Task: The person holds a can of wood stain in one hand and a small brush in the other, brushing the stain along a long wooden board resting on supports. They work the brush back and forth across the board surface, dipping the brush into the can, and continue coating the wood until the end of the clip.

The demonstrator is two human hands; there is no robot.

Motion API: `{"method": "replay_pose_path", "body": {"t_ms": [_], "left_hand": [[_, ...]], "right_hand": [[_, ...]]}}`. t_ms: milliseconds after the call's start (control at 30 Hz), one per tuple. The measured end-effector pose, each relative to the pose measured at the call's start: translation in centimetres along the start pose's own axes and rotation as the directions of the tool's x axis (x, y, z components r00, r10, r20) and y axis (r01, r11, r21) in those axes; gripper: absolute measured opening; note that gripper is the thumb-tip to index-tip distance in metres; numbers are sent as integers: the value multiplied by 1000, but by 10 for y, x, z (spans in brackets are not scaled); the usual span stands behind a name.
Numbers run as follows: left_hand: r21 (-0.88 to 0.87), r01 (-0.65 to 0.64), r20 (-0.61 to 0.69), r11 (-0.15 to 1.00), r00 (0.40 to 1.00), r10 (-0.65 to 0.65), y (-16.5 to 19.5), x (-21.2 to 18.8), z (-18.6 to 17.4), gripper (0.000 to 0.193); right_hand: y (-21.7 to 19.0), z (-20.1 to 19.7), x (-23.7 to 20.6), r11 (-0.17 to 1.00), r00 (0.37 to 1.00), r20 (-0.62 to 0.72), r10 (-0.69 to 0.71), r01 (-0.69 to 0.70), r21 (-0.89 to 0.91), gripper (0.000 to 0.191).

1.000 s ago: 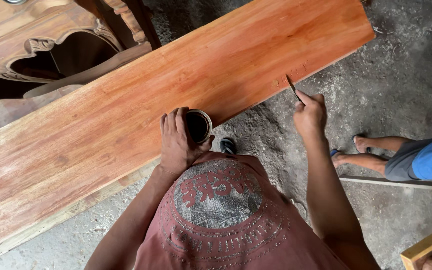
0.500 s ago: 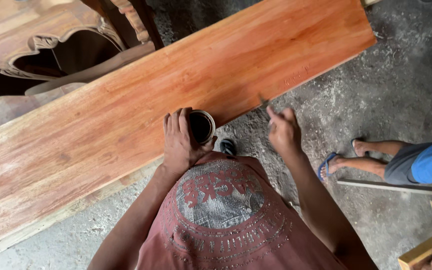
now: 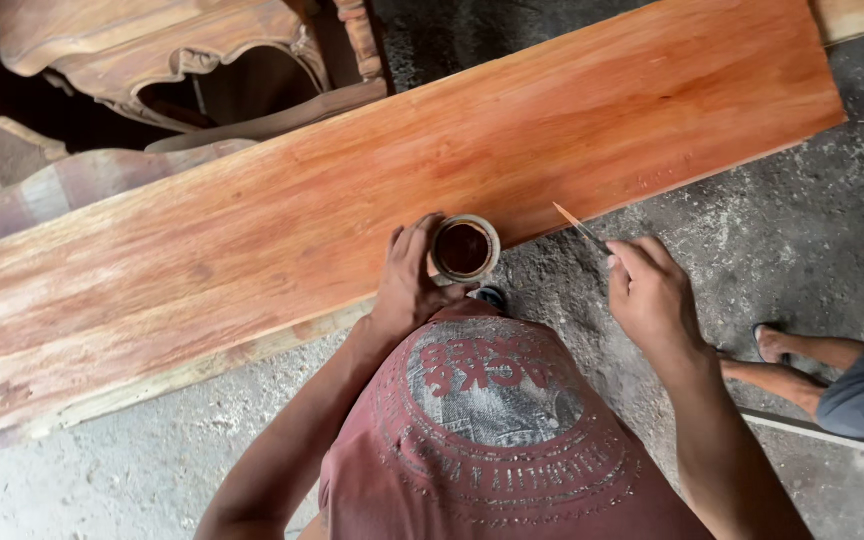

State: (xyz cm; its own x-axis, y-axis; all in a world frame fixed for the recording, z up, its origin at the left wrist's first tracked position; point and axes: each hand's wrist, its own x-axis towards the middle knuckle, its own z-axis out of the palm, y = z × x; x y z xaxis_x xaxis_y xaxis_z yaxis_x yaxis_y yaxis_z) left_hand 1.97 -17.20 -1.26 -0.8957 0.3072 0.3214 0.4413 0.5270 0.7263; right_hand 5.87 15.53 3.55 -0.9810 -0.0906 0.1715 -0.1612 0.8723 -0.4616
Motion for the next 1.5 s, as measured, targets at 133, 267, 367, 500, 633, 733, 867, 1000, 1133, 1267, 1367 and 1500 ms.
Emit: {"method": "replay_pose_path", "body": {"t_ms": [133, 267, 367, 500, 633, 733, 867, 1000, 1133, 1267, 1367, 1500], "left_hand": [[62, -80, 21, 995, 997, 79, 10, 6, -1, 99], [68, -109, 87, 992, 991, 103, 30, 18, -6, 97], [54, -174, 91, 983, 981, 169, 40, 23, -9, 97], [77, -192, 94, 978, 978, 185, 45, 23, -8, 96], [125, -197, 155, 972, 972, 177, 45, 25, -10, 96], [102, -192, 184, 976, 968, 172, 47, 29, -14, 96], [132, -187, 253, 973, 956, 149, 50, 32, -15, 99], [95, -198, 191, 976, 965, 177, 47, 31, -13, 96], [49, -159, 105, 986, 983, 153, 37, 28, -10, 94], [26, -145, 87, 989, 986, 142, 34, 30, -6, 92], [31, -116, 102, 993, 988, 112, 37, 32, -4, 95], [30, -101, 95, 994, 991, 98, 41, 35, -3, 94]], "right_hand": [[-47, -24, 8, 971, 966, 139, -218, 228, -65, 30], [-82, -30, 15, 836, 897, 198, -395, 441, -327, 37], [-100, -19, 23, 737, 845, 134, -518, 520, -431, 32], [-112, 3, 33, 710, 805, 71, -589, 558, -430, 28], [-110, 19, 35, 680, 772, 119, -625, 613, -403, 27], [-100, 24, 38, 677, 742, 136, -656, 658, -329, 20], [-81, 21, 46, 724, 747, 57, -663, 658, -206, 9], [-63, -1, 45, 801, 812, -34, -582, 566, -195, 5], [-58, -24, 33, 875, 892, -73, -446, 417, -247, 11], [-62, -30, 26, 914, 920, -116, -376, 347, -210, 12], [-64, -27, 22, 923, 924, -129, -361, 333, -195, 12], [-58, -21, 15, 933, 935, -106, -340, 321, -160, 12]]}}
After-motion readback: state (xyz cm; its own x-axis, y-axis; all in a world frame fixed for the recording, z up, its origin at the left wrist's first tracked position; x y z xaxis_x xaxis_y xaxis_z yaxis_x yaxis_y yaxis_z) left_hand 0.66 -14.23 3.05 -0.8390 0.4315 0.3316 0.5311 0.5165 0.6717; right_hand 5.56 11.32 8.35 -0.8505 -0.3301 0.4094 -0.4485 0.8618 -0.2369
